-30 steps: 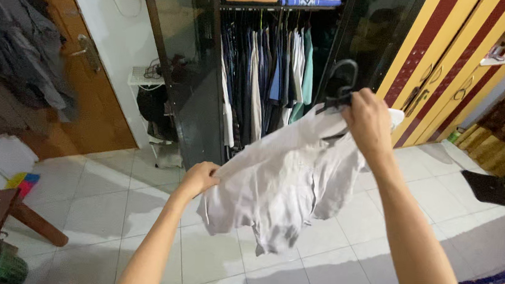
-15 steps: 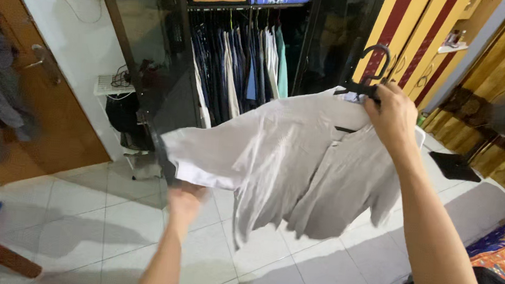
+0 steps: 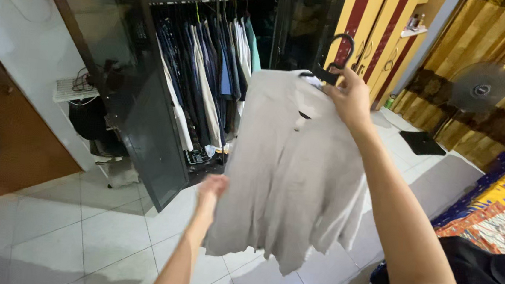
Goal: The person buttons various shirts and places them on hangers before hanging them in a closet.
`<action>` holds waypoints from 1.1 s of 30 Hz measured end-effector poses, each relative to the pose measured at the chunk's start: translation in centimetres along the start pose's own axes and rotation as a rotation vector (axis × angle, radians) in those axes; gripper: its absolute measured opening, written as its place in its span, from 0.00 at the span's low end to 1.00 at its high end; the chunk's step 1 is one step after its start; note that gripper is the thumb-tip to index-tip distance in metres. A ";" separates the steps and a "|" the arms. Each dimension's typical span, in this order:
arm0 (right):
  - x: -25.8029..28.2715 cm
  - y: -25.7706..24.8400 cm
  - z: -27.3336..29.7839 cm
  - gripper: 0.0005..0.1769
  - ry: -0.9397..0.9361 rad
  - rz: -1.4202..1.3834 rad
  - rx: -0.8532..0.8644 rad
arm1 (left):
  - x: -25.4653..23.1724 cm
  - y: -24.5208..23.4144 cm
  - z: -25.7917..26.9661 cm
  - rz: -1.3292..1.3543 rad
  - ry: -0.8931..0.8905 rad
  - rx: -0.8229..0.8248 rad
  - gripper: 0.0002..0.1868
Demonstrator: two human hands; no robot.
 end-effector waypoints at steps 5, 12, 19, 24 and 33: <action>-0.8 4.2 -1.3 0.20 0.179 -0.450 0.039 | 11.4 12.6 6.9 0.078 -0.397 0.540 0.22; -0.7 9.0 -2.2 0.22 0.472 -0.620 -0.090 | 13.1 16.7 6.4 0.472 -0.413 0.175 0.30; -1.0 9.4 -3.8 0.20 0.508 -0.675 -0.247 | 9.0 12.9 1.9 0.509 -0.641 0.406 0.43; -5.3 10.1 -6.8 0.13 0.371 -0.613 -0.313 | 4.2 12.6 2.6 0.048 -0.829 0.705 0.47; -20.4 9.9 -12.4 0.13 0.369 -0.468 -0.294 | 2.5 4.9 -11.4 -0.177 -0.320 0.414 0.21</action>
Point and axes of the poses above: each hand's wrist, its own z-axis away from the middle knuckle, its own y-axis out of the palm, x = y × z, the point moved 3 cm from there along -z, towards the middle knuckle, and after that the axes turned 7 degrees about -z, right-handed, at the moved point
